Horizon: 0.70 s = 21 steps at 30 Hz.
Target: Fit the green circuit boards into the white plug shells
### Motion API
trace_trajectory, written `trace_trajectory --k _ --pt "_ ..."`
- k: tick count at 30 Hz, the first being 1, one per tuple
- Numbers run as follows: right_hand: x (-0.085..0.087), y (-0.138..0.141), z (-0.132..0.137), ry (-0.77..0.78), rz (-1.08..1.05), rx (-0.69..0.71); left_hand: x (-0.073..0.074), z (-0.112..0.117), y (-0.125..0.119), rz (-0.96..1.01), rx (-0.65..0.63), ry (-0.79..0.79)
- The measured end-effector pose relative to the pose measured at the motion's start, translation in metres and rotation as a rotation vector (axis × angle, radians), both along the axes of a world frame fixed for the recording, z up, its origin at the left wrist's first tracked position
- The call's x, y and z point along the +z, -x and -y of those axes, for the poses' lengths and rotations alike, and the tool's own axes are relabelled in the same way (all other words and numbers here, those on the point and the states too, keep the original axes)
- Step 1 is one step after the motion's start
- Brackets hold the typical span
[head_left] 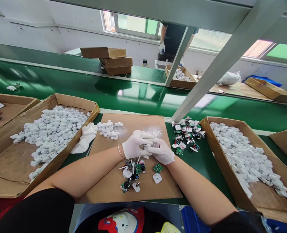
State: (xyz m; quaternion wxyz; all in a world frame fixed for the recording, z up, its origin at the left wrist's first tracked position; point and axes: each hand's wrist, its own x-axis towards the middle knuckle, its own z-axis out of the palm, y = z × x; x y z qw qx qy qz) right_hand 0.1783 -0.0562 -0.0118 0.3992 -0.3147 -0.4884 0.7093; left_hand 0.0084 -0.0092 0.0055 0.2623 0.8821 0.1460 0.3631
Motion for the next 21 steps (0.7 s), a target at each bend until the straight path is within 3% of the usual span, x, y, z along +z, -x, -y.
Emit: trace_trajectory --k 3,9,17,21 --pt "-0.002 0.000 0.001 -0.032 -0.002 0.014 -0.004 0.002 -0.001 0.024 0.027 -0.069" --pt "-0.005 -0.002 0.003 -0.111 0.099 -0.090 -0.008 0.006 -0.002 -0.004 0.125 -0.220" --pt "0.001 -0.001 0.002 -0.111 0.080 -0.113 -0.004 0.007 -0.003 -0.031 0.116 -0.253" --pt "0.007 -0.002 0.000 -0.119 0.033 -0.037 -0.008 0.008 -0.002 -0.060 0.174 -0.240"
